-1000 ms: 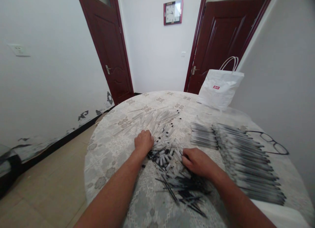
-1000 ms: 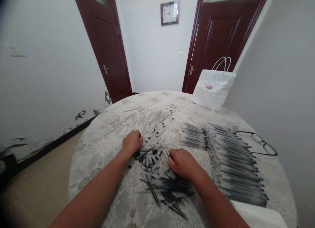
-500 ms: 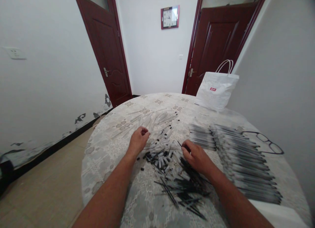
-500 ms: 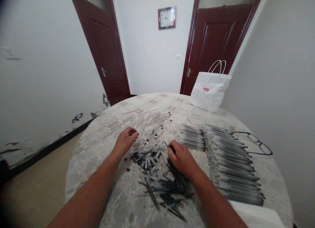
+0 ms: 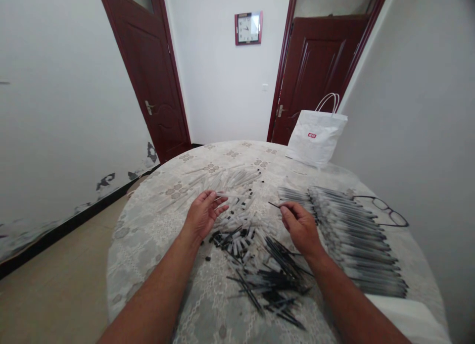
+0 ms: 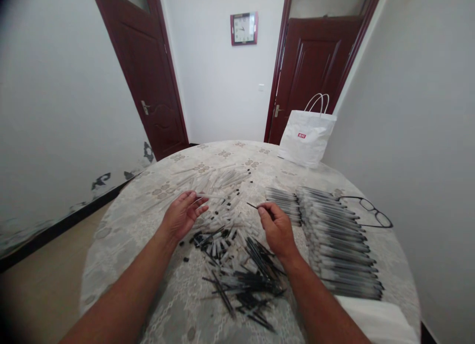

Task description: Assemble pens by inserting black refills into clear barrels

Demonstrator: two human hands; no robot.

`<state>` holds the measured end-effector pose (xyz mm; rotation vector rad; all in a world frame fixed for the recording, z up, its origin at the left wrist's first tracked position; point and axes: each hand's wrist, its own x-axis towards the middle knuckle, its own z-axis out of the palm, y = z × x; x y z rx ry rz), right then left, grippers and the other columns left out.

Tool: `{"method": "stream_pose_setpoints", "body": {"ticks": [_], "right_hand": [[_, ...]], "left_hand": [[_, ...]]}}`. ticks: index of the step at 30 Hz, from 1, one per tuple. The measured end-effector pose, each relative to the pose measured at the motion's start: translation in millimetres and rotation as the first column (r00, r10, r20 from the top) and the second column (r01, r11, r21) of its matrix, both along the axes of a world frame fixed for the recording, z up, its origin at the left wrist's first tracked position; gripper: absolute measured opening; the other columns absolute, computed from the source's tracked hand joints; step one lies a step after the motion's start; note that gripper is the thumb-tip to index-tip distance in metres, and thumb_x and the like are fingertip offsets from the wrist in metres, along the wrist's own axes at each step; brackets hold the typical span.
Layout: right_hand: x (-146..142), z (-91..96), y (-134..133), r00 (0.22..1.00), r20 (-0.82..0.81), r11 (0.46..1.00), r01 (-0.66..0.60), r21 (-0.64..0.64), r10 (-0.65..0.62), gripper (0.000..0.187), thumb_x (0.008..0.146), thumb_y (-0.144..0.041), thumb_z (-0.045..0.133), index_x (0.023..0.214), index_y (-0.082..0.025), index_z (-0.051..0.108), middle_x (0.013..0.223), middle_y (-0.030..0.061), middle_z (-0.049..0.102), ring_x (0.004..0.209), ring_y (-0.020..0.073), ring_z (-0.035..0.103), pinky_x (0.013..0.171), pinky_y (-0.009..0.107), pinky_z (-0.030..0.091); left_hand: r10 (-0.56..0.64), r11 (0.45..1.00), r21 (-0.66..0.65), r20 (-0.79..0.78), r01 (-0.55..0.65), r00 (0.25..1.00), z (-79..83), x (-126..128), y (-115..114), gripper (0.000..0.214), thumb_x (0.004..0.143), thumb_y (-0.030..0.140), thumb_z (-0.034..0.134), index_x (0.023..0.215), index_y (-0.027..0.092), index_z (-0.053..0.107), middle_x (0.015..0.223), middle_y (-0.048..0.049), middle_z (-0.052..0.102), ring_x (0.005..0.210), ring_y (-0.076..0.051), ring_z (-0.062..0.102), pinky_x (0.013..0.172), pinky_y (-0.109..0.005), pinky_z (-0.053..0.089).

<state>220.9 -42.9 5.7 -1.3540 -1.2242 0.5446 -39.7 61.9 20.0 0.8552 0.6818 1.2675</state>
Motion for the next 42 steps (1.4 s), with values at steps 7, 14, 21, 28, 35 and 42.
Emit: {"method": "stream_pose_setpoints", "body": {"ticks": [7,14,21,28,35,42], "right_hand": [[-3.6,0.5,-1.8,0.994,-0.041,0.995,-0.097,-0.001,0.096,0.028,0.09,-0.043,0.055,0.102,-0.019,0.063,0.059,-0.0042,0.051,0.053,0.0117,0.048,0.05,0.022,0.038],[-13.5,5.5,-6.4,0.908,0.283,0.95,-0.274,-0.152,0.308,0.025,0.089,-0.032,0.057,0.106,-0.022,0.071,0.098,0.0051,0.073,0.09,0.0194,0.065,0.083,0.031,0.049],[-21.6,1.2,-5.2,0.904,0.345,0.967,-0.225,-0.117,0.252,0.024,0.095,-0.03,0.051,0.107,-0.023,0.07,0.104,0.0048,0.072,0.097,0.019,0.065,0.089,0.03,0.048],[-26.2,-6.6,-4.9,0.644,0.744,0.969,-0.246,-0.019,0.178,0.018,0.094,-0.021,0.051,0.102,-0.02,0.068,0.095,0.0085,0.068,0.093,0.0224,0.059,0.089,0.037,0.046],[-20.5,-0.2,-5.2,0.9,0.436,0.985,-0.092,0.146,0.019,0.011,0.093,-0.026,0.055,0.094,-0.02,0.064,0.086,0.0058,0.064,0.081,0.0195,0.06,0.076,0.034,0.049],[-14.4,3.0,0.1,0.931,-0.363,0.978,0.054,0.203,0.024,0.019,0.087,-0.035,0.067,0.097,-0.019,0.062,0.083,0.0037,0.071,0.065,0.0156,0.064,0.057,0.029,0.052]], "left_hand": [[-0.024,1.0,0.002,-0.007,0.024,1.0,0.9,6.9,-6.6,0.022,0.083,0.027,0.069,0.093,0.019,0.051,0.103,-0.0061,0.07,0.089,-0.019,0.071,0.071,-0.033,0.059],[-0.126,0.991,-0.043,0.02,0.127,0.992,-1.9,20.0,-17.4,0.023,0.084,0.026,0.068,0.094,0.019,0.049,0.099,-0.0069,0.071,0.089,-0.02,0.072,0.071,-0.031,0.06],[-0.138,0.981,-0.126,0.058,0.145,0.989,-5.5,28.7,-24.8,0.021,0.086,0.027,0.067,0.094,0.02,0.049,0.096,-0.0065,0.071,0.089,-0.021,0.073,0.071,-0.032,0.06],[-0.169,0.943,-0.238,0.256,0.231,0.952,-7.3,37.1,-33.3,0.011,0.086,0.017,0.065,0.088,0.016,0.054,0.088,-0.0094,0.072,0.096,-0.026,0.071,0.084,-0.045,0.059],[-0.108,0.952,-0.244,0.288,0.182,0.952,-8.3,36.3,-29.9,0.005,0.088,0.014,0.062,0.088,0.014,0.058,0.087,-0.0105,0.073,0.089,-0.023,0.073,0.082,-0.04,0.06],[-0.068,0.958,-0.255,0.249,0.133,0.966,-7.0,37.7,-29.6,0.007,0.088,0.013,0.06,0.085,0.014,0.055,0.084,-0.0106,0.073,0.085,-0.023,0.073,0.076,-0.038,0.061]]}}
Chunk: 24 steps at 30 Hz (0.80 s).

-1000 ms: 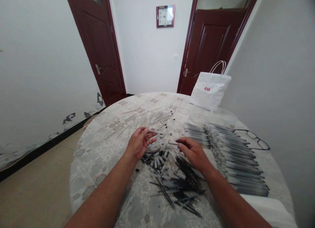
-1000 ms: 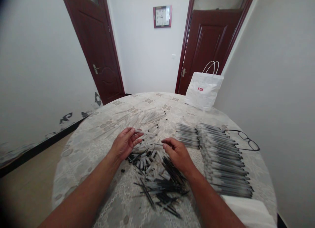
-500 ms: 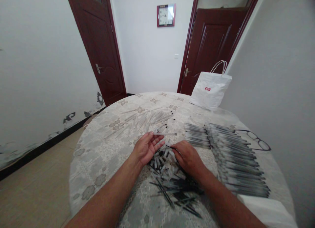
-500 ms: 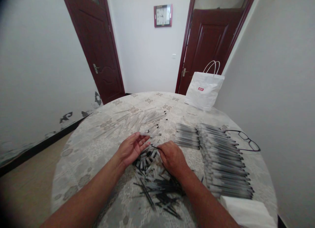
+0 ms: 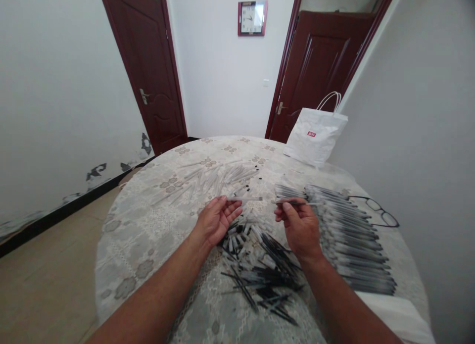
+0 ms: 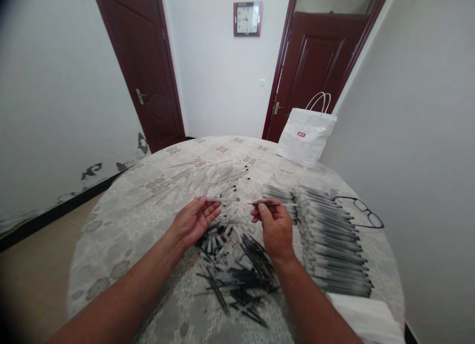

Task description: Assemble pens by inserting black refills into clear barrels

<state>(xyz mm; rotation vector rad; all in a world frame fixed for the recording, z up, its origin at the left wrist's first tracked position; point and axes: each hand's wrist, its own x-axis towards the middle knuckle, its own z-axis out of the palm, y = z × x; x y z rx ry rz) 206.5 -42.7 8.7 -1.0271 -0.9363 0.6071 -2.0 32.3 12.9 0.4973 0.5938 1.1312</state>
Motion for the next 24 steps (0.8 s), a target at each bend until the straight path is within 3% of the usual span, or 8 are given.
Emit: {"method": "stream_pose_setpoints", "body": {"ticks": [6,15,24], "right_hand": [[-4.0,4.4,-0.6,0.999,-0.027,0.999,0.022,0.04,-0.02,0.018,0.085,-0.033,0.069,0.095,-0.018,0.065,0.084,0.0043,0.072,0.064,0.0138,0.064,0.057,0.027,0.052],[-7.2,10.8,-5.4,0.995,0.097,1.0,0.001,-0.026,0.001,0.017,0.088,-0.032,0.066,0.097,-0.018,0.066,0.074,0.0016,0.07,0.058,0.0126,0.061,0.056,0.027,0.05],[-7.8,13.7,-8.4,0.986,0.169,1.0,0.001,-0.013,0.001,0.012,0.087,-0.028,0.066,0.096,-0.02,0.066,0.079,0.0012,0.07,0.062,0.0125,0.062,0.058,0.027,0.051]], "left_hand": [[-0.023,1.0,0.008,-0.009,0.024,1.0,-1.0,1.4,-1.1,0.009,0.086,0.014,0.063,0.086,0.015,0.054,0.084,-0.0105,0.073,0.089,-0.025,0.073,0.08,-0.04,0.06],[-0.048,0.998,0.038,-0.016,0.049,0.999,0.6,2.8,-4.5,0.011,0.087,0.016,0.063,0.087,0.016,0.053,0.088,-0.0104,0.072,0.091,-0.024,0.073,0.08,-0.039,0.06],[-0.058,0.995,0.074,-0.034,0.061,0.998,2.3,3.1,-6.4,0.011,0.088,0.016,0.063,0.09,0.016,0.052,0.093,-0.0109,0.072,0.09,-0.022,0.073,0.082,-0.04,0.06]]}}
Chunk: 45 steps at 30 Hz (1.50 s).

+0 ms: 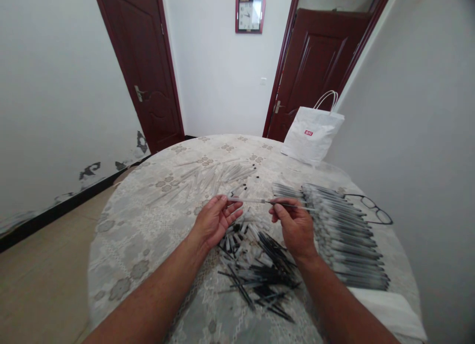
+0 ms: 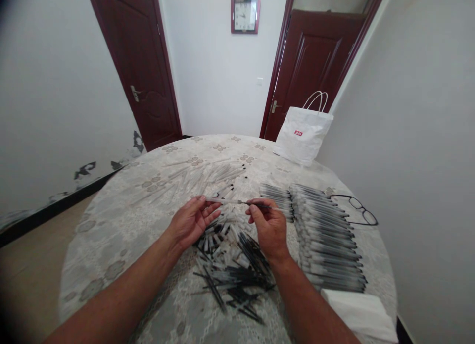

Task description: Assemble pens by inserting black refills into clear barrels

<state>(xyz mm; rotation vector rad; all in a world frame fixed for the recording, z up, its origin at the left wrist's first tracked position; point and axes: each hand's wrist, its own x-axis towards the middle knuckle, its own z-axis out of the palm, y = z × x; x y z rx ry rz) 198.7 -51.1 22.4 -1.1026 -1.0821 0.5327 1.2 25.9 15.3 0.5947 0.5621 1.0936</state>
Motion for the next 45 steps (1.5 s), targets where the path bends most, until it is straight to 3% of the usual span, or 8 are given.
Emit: {"method": "stream_pose_setpoints", "body": {"ticks": [9,13,16,21,29,33,39,45], "right_hand": [[3.8,-6.7,2.0,0.997,0.027,0.994,-0.069,-0.088,0.072,0.015,0.083,-0.028,0.069,0.096,-0.02,0.067,0.07,-0.0016,0.066,0.058,0.0117,0.059,0.058,0.026,0.047],[6.9,-10.9,6.2,0.981,-0.121,0.978,-0.166,-0.123,0.151,0.018,0.082,-0.029,0.071,0.095,-0.02,0.066,0.066,-0.0021,0.064,0.056,0.0121,0.057,0.055,0.026,0.046],[7.5,-7.6,6.9,0.934,-0.306,0.975,-0.214,-0.059,0.186,0.027,0.078,-0.03,0.074,0.101,-0.022,0.064,0.081,-0.0002,0.067,0.06,0.012,0.059,0.052,0.025,0.046],[8.7,2.8,5.5,0.859,-0.49,0.988,-0.148,0.047,0.152,0.029,0.085,-0.041,0.064,0.109,-0.025,0.059,0.089,0.0003,0.066,0.062,0.0117,0.063,0.049,0.023,0.047],[6.9,-7.8,11.6,0.936,-0.351,0.999,0.023,-0.038,-0.035,0.036,0.082,-0.043,0.07,0.109,-0.023,0.058,0.081,-0.0016,0.064,0.054,0.0101,0.06,0.043,0.02,0.046],[7.0,-18.9,10.8,0.963,-0.256,0.981,-0.127,-0.15,0.086,0.042,0.088,-0.057,0.057,0.112,-0.022,0.06,0.09,0.003,0.066,0.06,0.0124,0.063,0.042,0.02,0.045],[-3.4,-22.5,2.9,0.937,-0.145,0.885,-0.347,-0.311,0.317,0.059,0.093,-0.067,0.038,0.12,-0.02,0.06,0.095,0.0078,0.067,0.066,0.0145,0.063,0.044,0.021,0.045],[-11.2,-23.4,-0.5,0.891,-0.152,0.84,-0.453,-0.299,0.427,0.058,0.091,-0.067,0.042,0.124,-0.022,0.058,0.096,0.0064,0.067,0.066,0.015,0.063,0.045,0.022,0.044]], "left_hand": [[-0.073,0.997,0.003,0.014,0.073,0.997,4.8,1.7,-7.7,0.015,0.084,0.017,0.07,0.094,0.014,0.06,0.097,-0.01,0.073,0.092,-0.022,0.073,0.079,-0.033,0.061],[-0.095,0.995,0.004,0.002,0.095,0.995,5.4,2.4,-8.4,0.017,0.083,0.015,0.071,0.098,0.013,0.063,0.094,-0.0101,0.073,0.089,-0.021,0.073,0.077,-0.032,0.061],[-0.09,0.996,-0.002,0.002,0.09,0.996,4.8,3.6,-9.3,0.018,0.084,0.015,0.07,0.1,0.012,0.064,0.093,-0.0108,0.073,0.088,-0.021,0.073,0.077,-0.031,0.061],[-0.078,0.996,-0.029,0.001,0.078,0.997,0.4,6.2,-10.4,0.019,0.084,0.014,0.069,0.102,0.012,0.064,0.091,-0.01,0.074,0.085,-0.02,0.074,0.078,-0.032,0.061],[-0.112,0.993,-0.039,0.008,0.113,0.994,-0.7,7.7,-12.0,0.017,0.083,0.014,0.07,0.099,0.012,0.064,0.091,-0.0098,0.073,0.086,-0.021,0.074,0.076,-0.032,0.061],[-0.141,0.989,-0.034,0.001,0.141,0.99,0.7,8.8,-14.7,0.015,0.083,0.015,0.071,0.097,0.012,0.065,0.09,-0.0105,0.072,0.086,-0.022,0.073,0.076,-0.033,0.061],[-0.194,0.98,-0.053,0.003,0.194,0.981,0.8,8.8,-17.4,0.014,0.085,0.015,0.068,0.097,0.011,0.065,0.09,-0.0132,0.073,0.082,-0.021,0.074,0.072,-0.031,0.061],[-0.278,0.958,-0.068,0.029,0.28,0.96,-5.2,10.7,-19.2,0.013,0.087,0.017,0.067,0.097,0.009,0.065,0.094,-0.0163,0.074,0.084,-0.022,0.074,0.072,-0.029,0.061]]}}
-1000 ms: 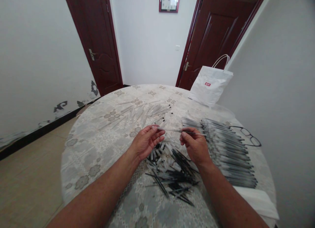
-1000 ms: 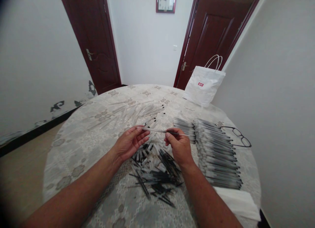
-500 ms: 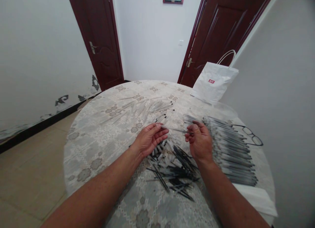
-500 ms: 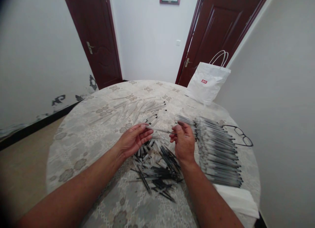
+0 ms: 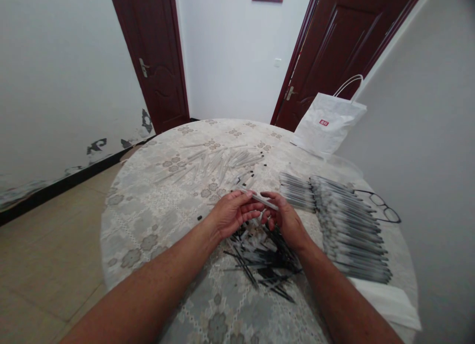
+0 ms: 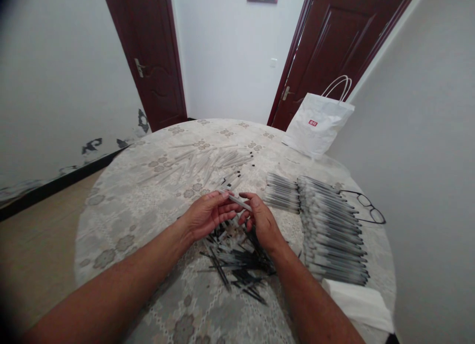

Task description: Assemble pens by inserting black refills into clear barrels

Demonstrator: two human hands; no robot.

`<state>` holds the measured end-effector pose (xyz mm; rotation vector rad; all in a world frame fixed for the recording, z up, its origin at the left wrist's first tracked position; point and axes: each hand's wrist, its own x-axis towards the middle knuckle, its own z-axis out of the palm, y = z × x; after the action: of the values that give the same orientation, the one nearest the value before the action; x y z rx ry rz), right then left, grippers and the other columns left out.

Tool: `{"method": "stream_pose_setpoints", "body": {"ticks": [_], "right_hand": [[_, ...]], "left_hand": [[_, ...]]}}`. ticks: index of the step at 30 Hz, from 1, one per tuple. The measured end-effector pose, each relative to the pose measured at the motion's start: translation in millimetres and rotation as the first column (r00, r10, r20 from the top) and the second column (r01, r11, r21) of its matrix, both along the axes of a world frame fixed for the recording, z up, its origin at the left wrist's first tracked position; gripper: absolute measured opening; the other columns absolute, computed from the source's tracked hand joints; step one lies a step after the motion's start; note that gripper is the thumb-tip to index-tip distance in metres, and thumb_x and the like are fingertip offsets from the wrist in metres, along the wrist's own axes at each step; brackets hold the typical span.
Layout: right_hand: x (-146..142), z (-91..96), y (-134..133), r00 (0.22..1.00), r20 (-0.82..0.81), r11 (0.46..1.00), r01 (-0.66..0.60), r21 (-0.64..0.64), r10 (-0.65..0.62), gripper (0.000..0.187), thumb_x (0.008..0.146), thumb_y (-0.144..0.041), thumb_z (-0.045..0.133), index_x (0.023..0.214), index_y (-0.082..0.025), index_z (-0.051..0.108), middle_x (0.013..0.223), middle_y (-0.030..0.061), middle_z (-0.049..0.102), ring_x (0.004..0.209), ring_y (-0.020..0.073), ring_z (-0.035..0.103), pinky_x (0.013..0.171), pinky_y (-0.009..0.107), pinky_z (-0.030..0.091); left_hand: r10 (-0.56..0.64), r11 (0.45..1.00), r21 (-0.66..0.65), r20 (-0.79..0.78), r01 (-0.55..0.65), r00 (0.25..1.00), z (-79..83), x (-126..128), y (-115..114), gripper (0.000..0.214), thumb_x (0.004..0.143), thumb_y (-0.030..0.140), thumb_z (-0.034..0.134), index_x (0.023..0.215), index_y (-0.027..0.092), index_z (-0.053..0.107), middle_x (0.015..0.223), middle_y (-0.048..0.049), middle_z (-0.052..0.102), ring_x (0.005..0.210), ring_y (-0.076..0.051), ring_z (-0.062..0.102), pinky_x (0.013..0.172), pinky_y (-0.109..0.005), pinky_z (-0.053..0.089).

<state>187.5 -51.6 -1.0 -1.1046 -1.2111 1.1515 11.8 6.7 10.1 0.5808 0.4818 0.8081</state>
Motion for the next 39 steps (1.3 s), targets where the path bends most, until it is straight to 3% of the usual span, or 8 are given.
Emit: {"method": "stream_pose_setpoints", "body": {"ticks": [6,9,13,18,26,31,35,39], "right_hand": [[1.4,4.3,-2.1,0.927,0.336,0.969,0.093,0.231,-0.169,0.04,0.095,-0.052,0.046,0.119,-0.024,0.06,0.097,0.0068,0.066,0.076,0.0189,0.062,0.057,0.028,0.048],[0.7,1.4,-0.2,0.603,0.741,0.921,-0.023,0.388,-0.297,0.017,0.092,-0.031,0.056,0.1,-0.022,0.068,0.095,0.0078,0.065,0.09,0.022,0.059,0.08,0.035,0.048],[-5.9,-8.1,4.8,0.223,0.934,0.935,-0.157,0.318,-0.28,0.012,0.09,-0.021,0.057,0.09,-0.022,0.069,0.092,0.0083,0.061,0.09,0.0227,0.054,0.082,0.034,0.044],[-13.1,-14.6,11.2,0.092,0.955,0.947,-0.138,0.291,-0.28,0.011,0.088,-0.02,0.059,0.093,-0.022,0.069,0.093,0.0088,0.059,0.091,0.0236,0.051,0.083,0.034,0.041],[-15.0,-16.8,13.4,0.163,0.94,0.934,-0.15,0.324,-0.299,0.009,0.088,-0.02,0.057,0.088,-0.02,0.066,0.095,0.0095,0.061,0.09,0.0231,0.054,0.083,0.034,0.042],[-7.4,-11.3,6.4,0.511,0.771,0.911,0.059,0.409,-0.38,0.014,0.088,-0.023,0.054,0.097,-0.019,0.064,0.09,0.0074,0.067,0.084,0.0218,0.062,0.081,0.035,0.047],[0.8,-3.3,2.3,0.789,0.517,0.94,0.235,0.246,-0.332,0.016,0.089,-0.031,0.057,0.098,-0.02,0.065,0.08,0.0035,0.071,0.073,0.0192,0.067,0.071,0.031,0.051],[1.7,3.2,1.7,0.87,0.363,0.939,0.274,0.208,-0.334,0.013,0.088,-0.032,0.06,0.091,-0.02,0.061,0.074,0.0018,0.068,0.065,0.0164,0.065,0.062,0.027,0.05]], "left_hand": [[0.19,0.966,-0.199,0.099,-0.167,0.977,4.8,-4.3,12.5,0.011,0.093,0.017,0.057,0.089,0.009,0.063,0.074,-0.009,0.073,0.068,-0.016,0.073,0.062,-0.023,0.06],[0.287,0.933,-0.261,0.119,-0.249,0.951,8.2,-10.2,20.7,0.015,0.095,0.02,0.054,0.089,0.009,0.062,0.071,-0.0078,0.072,0.064,-0.014,0.072,0.061,-0.022,0.06],[0.309,0.922,-0.273,0.098,-0.273,0.946,9.5,-11.9,22.6,0.016,0.095,0.021,0.054,0.089,0.009,0.062,0.071,-0.0077,0.072,0.064,-0.016,0.072,0.061,-0.024,0.06],[0.285,0.93,-0.262,0.076,-0.257,0.955,9.1,-9.5,19.9,0.019,0.094,0.023,0.055,0.085,0.009,0.062,0.07,-0.0081,0.071,0.064,-0.016,0.072,0.061,-0.026,0.059],[0.289,0.939,-0.215,0.078,-0.267,0.954,6.0,-10.4,20.3,0.017,0.093,0.023,0.056,0.086,0.009,0.062,0.071,-0.0081,0.07,0.067,-0.017,0.072,0.061,-0.027,0.059],[0.3,0.952,-0.075,0.043,-0.296,0.953,6.1,-9.4,17.0,0.013,0.092,0.023,0.057,0.09,0.011,0.059,0.081,-0.0121,0.072,0.074,-0.021,0.074,0.063,-0.03,0.06],[0.303,0.953,0.006,0.007,-0.303,0.953,6.1,-6.6,14.3,0.009,0.091,0.022,0.058,0.089,0.014,0.053,0.085,-0.012,0.072,0.078,-0.024,0.074,0.065,-0.033,0.061],[0.28,0.96,0.035,-0.021,-0.279,0.96,5.6,-3.4,10.6,0.008,0.092,0.021,0.057,0.092,0.015,0.051,0.085,-0.0106,0.071,0.08,-0.025,0.074,0.066,-0.035,0.061]]}}
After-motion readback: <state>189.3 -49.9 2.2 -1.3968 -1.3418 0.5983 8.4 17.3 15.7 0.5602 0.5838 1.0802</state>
